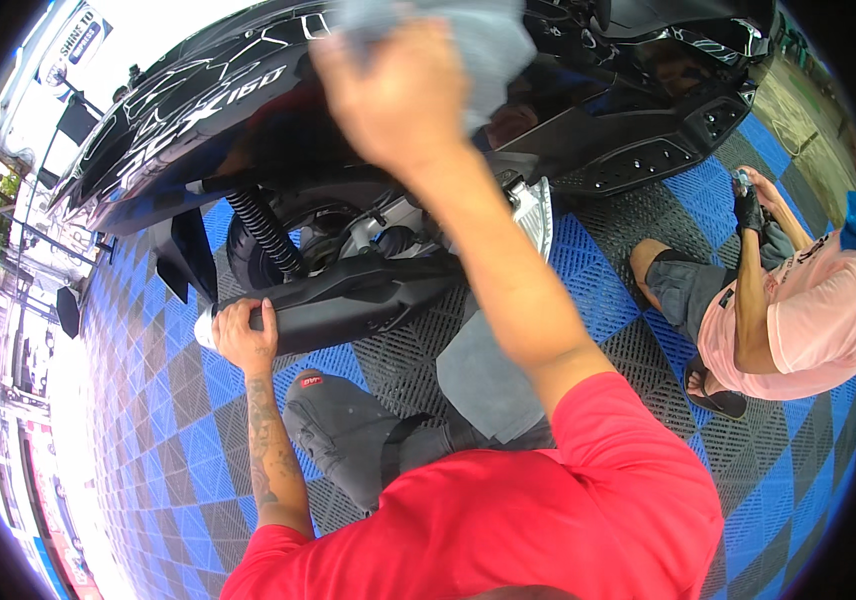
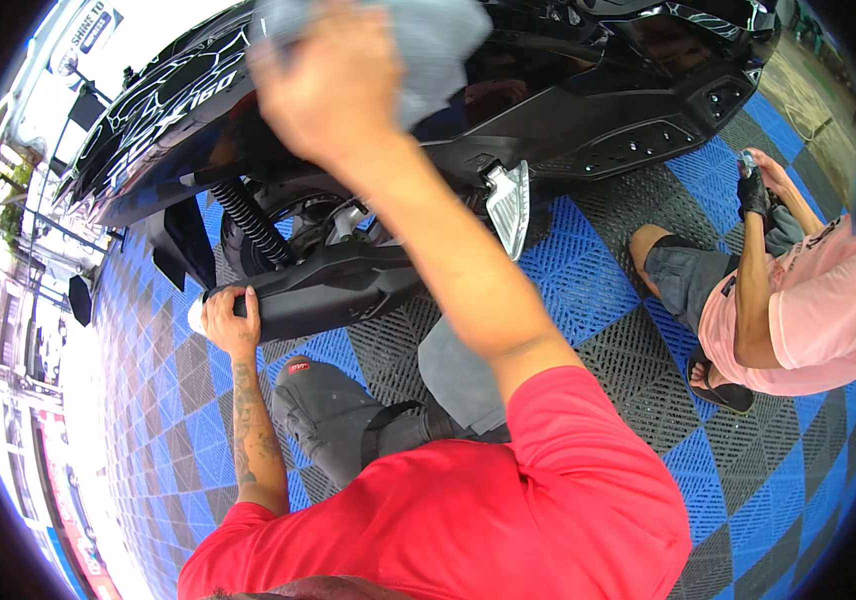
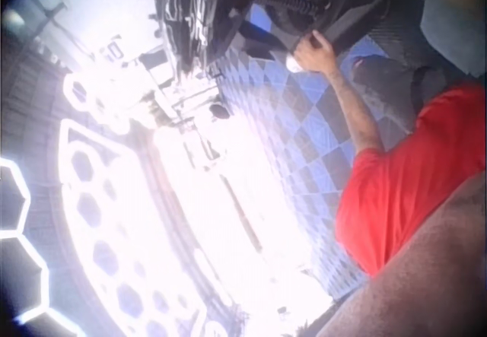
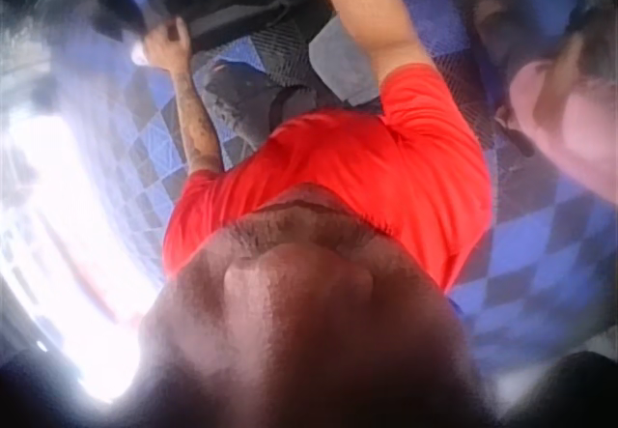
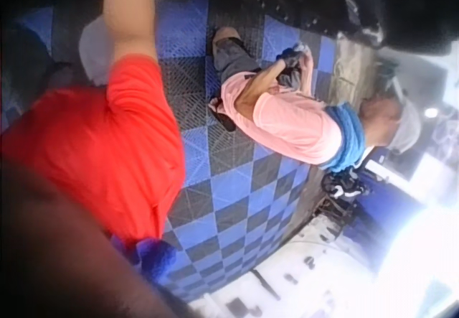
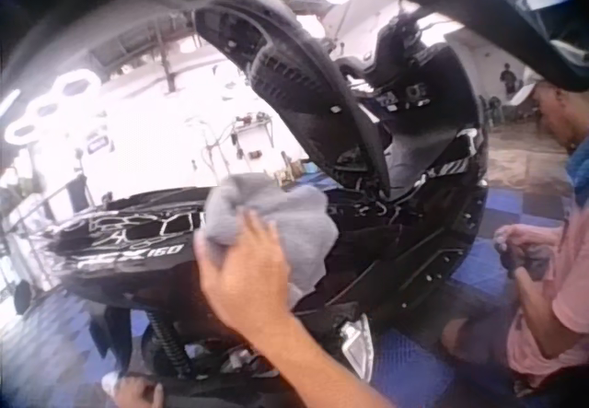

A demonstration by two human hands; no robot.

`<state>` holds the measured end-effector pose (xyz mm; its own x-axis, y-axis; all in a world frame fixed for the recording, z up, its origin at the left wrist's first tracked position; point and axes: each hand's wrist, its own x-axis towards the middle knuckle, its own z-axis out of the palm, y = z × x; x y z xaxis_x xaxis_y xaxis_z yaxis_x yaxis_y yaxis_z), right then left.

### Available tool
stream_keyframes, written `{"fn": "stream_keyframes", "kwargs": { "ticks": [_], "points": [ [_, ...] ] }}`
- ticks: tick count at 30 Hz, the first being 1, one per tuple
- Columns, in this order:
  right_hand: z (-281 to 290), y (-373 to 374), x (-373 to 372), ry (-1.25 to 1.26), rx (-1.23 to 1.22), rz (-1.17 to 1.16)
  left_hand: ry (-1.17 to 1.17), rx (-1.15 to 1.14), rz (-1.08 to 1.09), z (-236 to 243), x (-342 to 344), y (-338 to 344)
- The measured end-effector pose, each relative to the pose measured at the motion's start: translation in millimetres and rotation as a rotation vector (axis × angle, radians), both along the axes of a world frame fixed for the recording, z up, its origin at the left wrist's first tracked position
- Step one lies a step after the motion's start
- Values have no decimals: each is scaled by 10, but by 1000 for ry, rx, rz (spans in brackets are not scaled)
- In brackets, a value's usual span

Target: The person wipes the body panels of a black motorcycle with a gray cloth. They move around the vehicle, wiping the front, sides, and rear sections. The person also uses a spray bottle to apply liquid to the cloth before continuing to wipe the motorcycle.

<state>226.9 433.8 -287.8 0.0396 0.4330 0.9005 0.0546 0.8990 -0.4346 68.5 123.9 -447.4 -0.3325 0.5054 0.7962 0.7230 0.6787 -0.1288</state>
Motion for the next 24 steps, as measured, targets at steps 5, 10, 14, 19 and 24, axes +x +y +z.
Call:
{"fn": "stream_keyframes", "kwargs": {
  "ticks": [5,10,14,19,24],
  "points": [
    [235,-768,-288,-393,175,902,-5,-35,-25,-18,-61,74],
    [-506,-1217,231,-324,-1083,2054,-195,156,122,-567,-565,-323],
    [-919,-894,1083,-399,-1708,1601,-83,-17,51,35,58,-124],
    [-1113,-178,1968,828,-1163,1472,-49,-15,-24,17,31,-27],
    [-1265,486,1526,658,-679,474,-89,-11,12,15,-3,32]
  ]
}}
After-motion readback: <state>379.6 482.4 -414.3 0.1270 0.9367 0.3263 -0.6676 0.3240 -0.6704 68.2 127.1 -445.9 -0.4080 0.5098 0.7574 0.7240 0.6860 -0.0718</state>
